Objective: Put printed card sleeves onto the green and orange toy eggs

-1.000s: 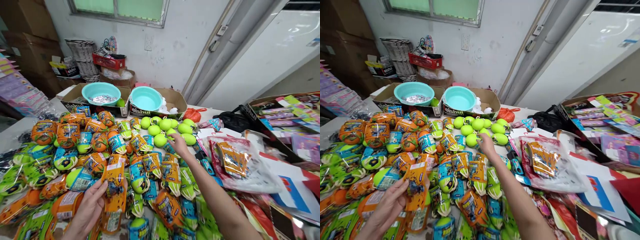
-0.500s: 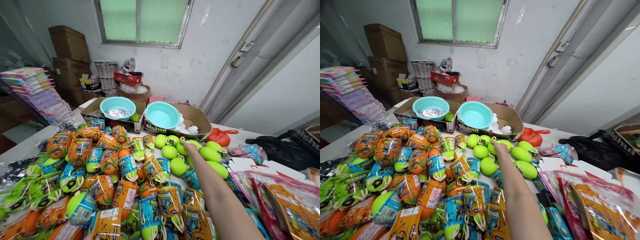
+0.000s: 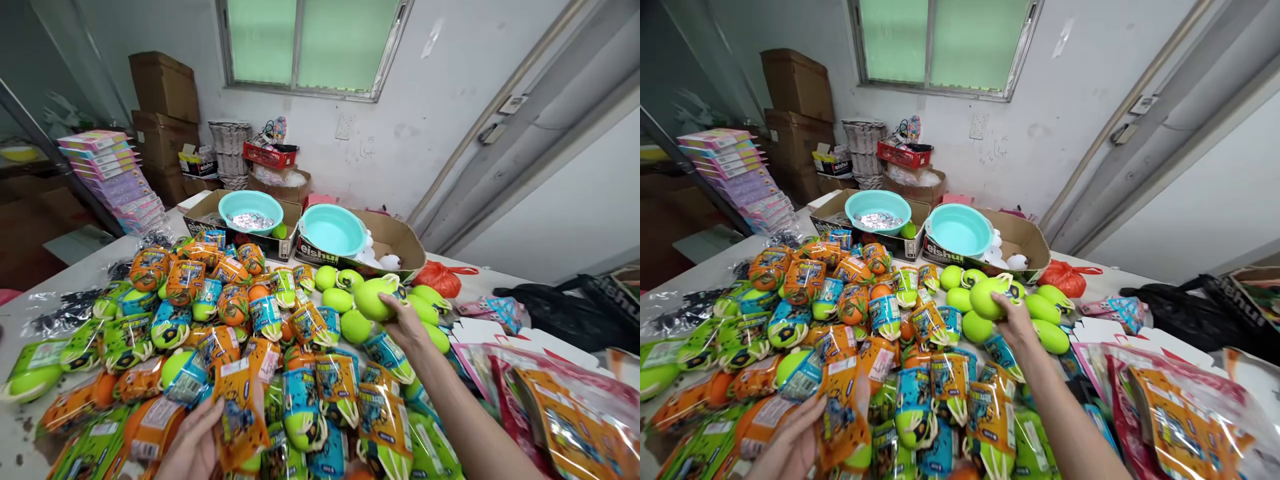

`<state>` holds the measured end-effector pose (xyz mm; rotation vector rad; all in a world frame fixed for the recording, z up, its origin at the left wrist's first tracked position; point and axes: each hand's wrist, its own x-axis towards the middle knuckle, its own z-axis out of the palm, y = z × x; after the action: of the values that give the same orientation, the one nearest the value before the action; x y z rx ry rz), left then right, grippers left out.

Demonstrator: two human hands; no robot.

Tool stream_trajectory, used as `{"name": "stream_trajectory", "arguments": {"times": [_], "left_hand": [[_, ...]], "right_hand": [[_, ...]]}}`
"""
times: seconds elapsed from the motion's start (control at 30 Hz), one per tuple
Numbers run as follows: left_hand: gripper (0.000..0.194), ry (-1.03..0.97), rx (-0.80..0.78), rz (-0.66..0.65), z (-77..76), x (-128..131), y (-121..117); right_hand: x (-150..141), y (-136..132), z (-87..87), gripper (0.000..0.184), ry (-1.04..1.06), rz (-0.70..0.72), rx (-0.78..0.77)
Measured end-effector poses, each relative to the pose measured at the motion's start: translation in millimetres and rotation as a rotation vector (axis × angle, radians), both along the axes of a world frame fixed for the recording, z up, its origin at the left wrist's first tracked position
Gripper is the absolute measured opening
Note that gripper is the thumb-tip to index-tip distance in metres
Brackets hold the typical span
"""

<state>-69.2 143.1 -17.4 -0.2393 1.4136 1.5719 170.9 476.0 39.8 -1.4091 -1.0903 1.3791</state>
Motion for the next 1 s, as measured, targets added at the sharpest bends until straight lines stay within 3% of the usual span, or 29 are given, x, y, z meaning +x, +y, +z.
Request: {"name": "stream_trajectory", "arguments": {"times": [0.03, 0.1, 0.2, 0.27, 0.33, 0.4, 0.53, 0.63, 0.77, 1.0], "left_hand": [[0.030, -0.068, 0.051, 0.034, 9.5, 8, 7], [0.020, -0.183, 0.226, -0.019, 29.3, 27, 20], [0.013, -0.268, 0.303, -0.062, 51.9, 50, 29], [0.012, -0.270, 0.303, -0.092, 60.8, 55, 25], [0.010, -0.225, 0.302, -0.157, 67.6, 48, 14], [0.013, -0.155, 0.294, -0.267, 74.9, 34, 0], [0.023, -0.040, 0.260, -0.528, 91.1, 10, -20], [0.026, 0.071, 0.240, -0.681, 96.8, 5, -23], [0.027, 0.138, 0.179, -0.799, 95.4, 5, -20], [0.027, 0.155, 0.087, -0.903, 104.0, 11, -13]], "right_hand": [[-1, -32, 6.8, 0.051, 0.129, 0.030, -0.014], [-11, -101, 14.4, 0.060, 0.367, 0.053, -0.039], [-37, -197, 13.1, 0.071, 0.545, 0.018, -0.073], [-48, -242, 8.3, 0.071, 0.626, -0.005, -0.122], [-46, -268, 3.9, 0.062, 0.692, 0.040, -0.210], [-34, -277, 1.4, 0.053, 0.733, 0.189, -0.356], [-5, -273, -0.8, 0.043, 0.658, 0.559, -0.680], [0, -271, -4.1, 0.047, 0.543, 0.788, -0.787], [-10, -281, -10.1, 0.056, 0.540, 0.886, -0.780], [-27, -300, -14.5, 0.092, 0.414, 0.951, -0.575]]}}
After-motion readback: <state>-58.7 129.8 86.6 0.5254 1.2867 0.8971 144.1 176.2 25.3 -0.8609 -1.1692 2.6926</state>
